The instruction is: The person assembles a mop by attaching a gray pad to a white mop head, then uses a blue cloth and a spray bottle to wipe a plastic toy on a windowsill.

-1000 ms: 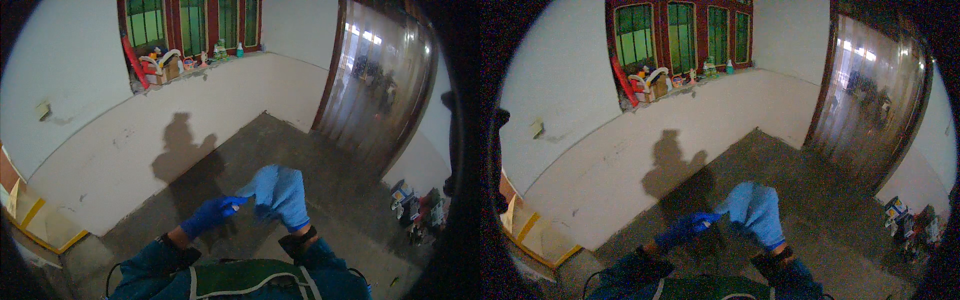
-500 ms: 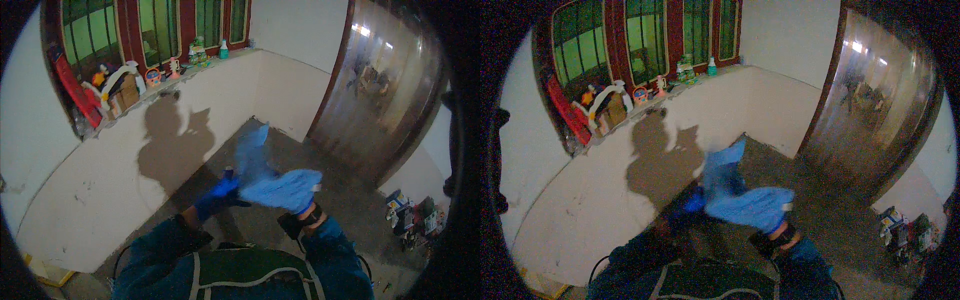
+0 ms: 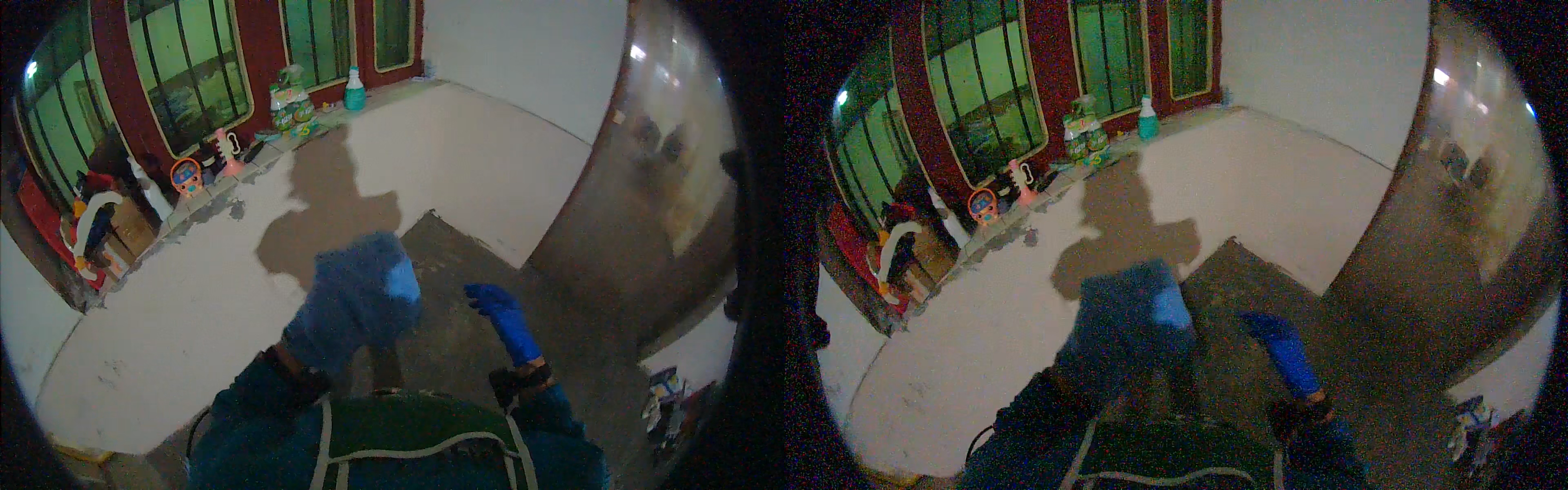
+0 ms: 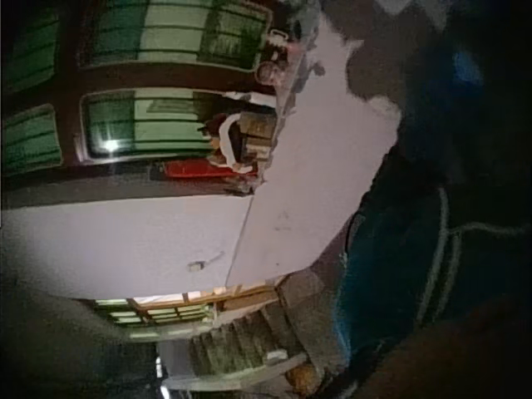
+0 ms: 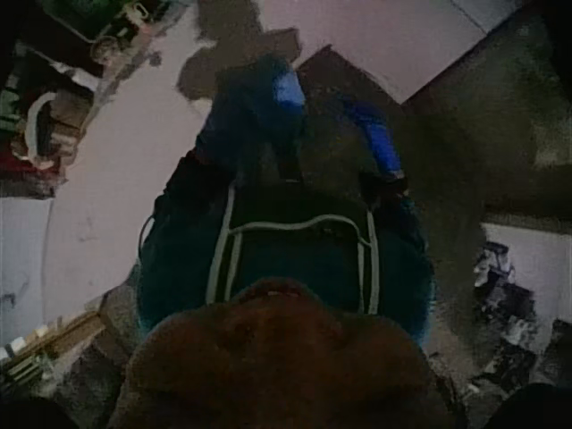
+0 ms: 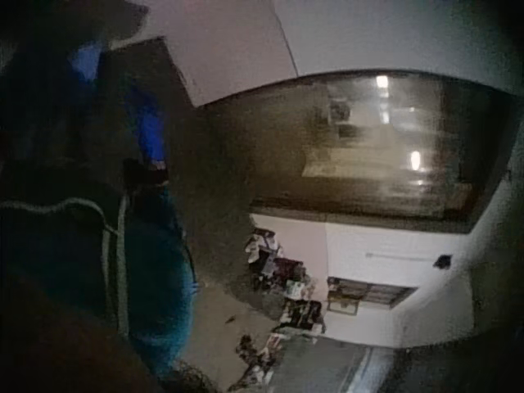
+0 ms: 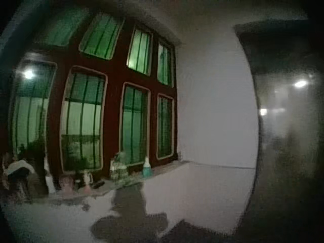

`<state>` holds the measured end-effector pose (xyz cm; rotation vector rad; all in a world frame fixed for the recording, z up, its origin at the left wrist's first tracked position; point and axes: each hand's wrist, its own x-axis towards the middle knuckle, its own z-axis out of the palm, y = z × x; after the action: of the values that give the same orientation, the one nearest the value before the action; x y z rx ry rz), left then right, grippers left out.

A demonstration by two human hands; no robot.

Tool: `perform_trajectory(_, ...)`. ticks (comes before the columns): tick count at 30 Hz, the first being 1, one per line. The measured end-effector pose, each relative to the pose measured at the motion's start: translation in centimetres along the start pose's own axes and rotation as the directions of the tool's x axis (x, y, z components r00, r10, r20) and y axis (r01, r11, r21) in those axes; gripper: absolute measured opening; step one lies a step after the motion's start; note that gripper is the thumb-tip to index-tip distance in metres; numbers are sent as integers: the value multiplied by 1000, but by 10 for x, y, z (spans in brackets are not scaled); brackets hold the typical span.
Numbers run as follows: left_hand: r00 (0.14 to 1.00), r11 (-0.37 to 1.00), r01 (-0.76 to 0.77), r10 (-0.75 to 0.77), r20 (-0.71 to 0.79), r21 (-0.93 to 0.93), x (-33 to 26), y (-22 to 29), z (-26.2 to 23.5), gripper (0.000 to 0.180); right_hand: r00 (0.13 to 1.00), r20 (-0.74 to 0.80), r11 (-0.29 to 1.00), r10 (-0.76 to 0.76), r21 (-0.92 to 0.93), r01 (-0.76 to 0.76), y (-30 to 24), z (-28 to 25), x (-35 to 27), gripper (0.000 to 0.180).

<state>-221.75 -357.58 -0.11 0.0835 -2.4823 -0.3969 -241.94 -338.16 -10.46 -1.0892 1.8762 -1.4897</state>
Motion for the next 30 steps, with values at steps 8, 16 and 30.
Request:
perform_trajectory(8, 988, 989, 148, -146, -58, 28, 72, -85, 48, 14, 989, 108, 991, 98, 76, -106, 44, -60, 139, 32)
perform_trajectory(16, 959, 953, 262, -274, -67, -152, 160, -232, 147, 12, 992, 122, 1000, 15, -19, -12, 64, -118, 377, 32)
perform_trajectory(30, 915, 909, 403, -397, -73, 102, 360, -353, 167, 19, 977, 68, 979, -202, -6, 203, 32, -239, 787, 29)
